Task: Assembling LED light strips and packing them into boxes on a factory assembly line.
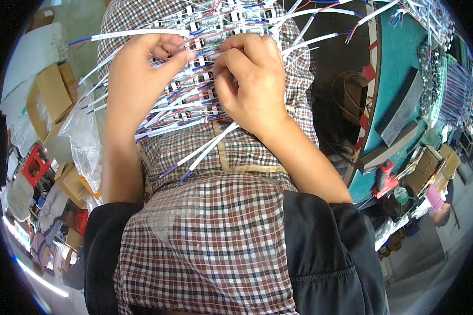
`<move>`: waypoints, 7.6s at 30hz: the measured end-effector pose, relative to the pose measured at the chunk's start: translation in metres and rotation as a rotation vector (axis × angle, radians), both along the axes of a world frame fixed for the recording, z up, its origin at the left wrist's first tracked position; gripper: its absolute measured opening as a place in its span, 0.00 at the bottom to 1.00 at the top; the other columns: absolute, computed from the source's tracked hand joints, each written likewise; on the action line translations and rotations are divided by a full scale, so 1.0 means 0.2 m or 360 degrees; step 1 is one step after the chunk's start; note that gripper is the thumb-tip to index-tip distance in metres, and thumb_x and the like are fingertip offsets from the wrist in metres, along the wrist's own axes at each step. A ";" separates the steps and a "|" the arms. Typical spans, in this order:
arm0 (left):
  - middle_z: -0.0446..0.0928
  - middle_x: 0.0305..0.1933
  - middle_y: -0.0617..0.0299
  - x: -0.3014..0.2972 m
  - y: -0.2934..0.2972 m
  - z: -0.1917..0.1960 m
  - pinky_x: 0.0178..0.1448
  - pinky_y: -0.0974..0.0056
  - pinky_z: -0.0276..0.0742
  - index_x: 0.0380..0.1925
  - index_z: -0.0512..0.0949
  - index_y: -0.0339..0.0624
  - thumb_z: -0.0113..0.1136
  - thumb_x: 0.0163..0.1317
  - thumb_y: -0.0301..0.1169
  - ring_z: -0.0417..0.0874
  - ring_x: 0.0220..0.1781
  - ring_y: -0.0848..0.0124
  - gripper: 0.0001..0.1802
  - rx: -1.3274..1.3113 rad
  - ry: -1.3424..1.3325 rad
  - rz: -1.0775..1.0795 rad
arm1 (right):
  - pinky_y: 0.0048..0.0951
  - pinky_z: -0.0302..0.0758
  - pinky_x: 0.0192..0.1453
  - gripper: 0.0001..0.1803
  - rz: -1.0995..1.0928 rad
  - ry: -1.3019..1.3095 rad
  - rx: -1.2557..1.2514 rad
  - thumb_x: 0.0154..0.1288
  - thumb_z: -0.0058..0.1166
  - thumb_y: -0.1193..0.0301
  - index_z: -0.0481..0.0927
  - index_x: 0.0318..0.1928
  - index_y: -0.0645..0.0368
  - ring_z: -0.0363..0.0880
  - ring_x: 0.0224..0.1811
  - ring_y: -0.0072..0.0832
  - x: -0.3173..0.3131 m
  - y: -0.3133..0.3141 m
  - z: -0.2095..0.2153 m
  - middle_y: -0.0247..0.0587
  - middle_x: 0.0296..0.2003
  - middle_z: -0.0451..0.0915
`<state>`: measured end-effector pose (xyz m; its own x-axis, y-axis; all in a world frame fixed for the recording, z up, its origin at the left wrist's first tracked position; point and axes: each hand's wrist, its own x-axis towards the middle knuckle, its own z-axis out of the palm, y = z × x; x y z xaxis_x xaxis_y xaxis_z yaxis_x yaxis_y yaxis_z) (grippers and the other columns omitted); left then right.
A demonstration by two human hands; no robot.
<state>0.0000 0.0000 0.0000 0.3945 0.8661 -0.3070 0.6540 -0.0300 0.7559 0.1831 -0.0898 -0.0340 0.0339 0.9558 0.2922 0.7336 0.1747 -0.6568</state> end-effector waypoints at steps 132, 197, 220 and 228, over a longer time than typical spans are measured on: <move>0.74 0.53 0.60 -0.21 -0.09 -0.07 0.63 0.63 0.69 0.35 0.86 0.38 0.62 0.70 0.36 0.75 0.58 0.67 0.13 -0.0564 -0.0699 -0.0699 | 0.33 0.72 0.36 0.13 0.0190 0.0042 -0.0039 0.50 0.72 0.76 0.83 0.36 0.60 0.77 0.32 0.34 0.01 -0.23 0.03 0.40 0.32 0.77; 0.77 0.32 0.58 -0.35 -0.41 0.06 0.48 0.53 0.73 0.31 0.79 0.43 0.71 0.55 0.32 0.80 0.42 0.54 0.10 0.0631 0.0341 -0.0500 | 0.29 0.67 0.25 0.11 0.0049 0.0268 -0.0217 0.55 0.73 0.75 0.86 0.39 0.57 0.70 0.19 0.29 -0.04 -0.34 0.26 0.36 0.22 0.77; 0.77 0.32 0.61 -0.30 -0.37 -0.07 0.42 0.60 0.76 0.39 0.81 0.43 0.74 0.49 0.27 0.80 0.36 0.65 0.16 0.0266 -0.0069 -0.0296 | 0.31 0.75 0.31 0.06 0.0364 0.0468 -0.0282 0.55 0.68 0.80 0.83 0.33 0.61 0.80 0.28 0.33 -0.13 -0.27 0.09 0.40 0.28 0.81; 0.78 0.34 0.61 -0.30 -0.38 -0.07 0.44 0.55 0.76 0.38 0.80 0.45 0.75 0.48 0.27 0.82 0.39 0.60 0.17 0.0223 -0.0033 -0.0316 | 0.26 0.76 0.35 0.06 0.0302 0.0665 -0.0342 0.58 0.69 0.81 0.82 0.33 0.63 0.82 0.30 0.28 -0.11 -0.29 0.06 0.39 0.30 0.82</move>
<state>-0.0592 -0.0765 -0.0147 0.5663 0.8046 -0.1790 0.6090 -0.2621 0.7486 0.1616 -0.1480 -0.0227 -0.0740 0.9935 0.0870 0.3687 0.1083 -0.9232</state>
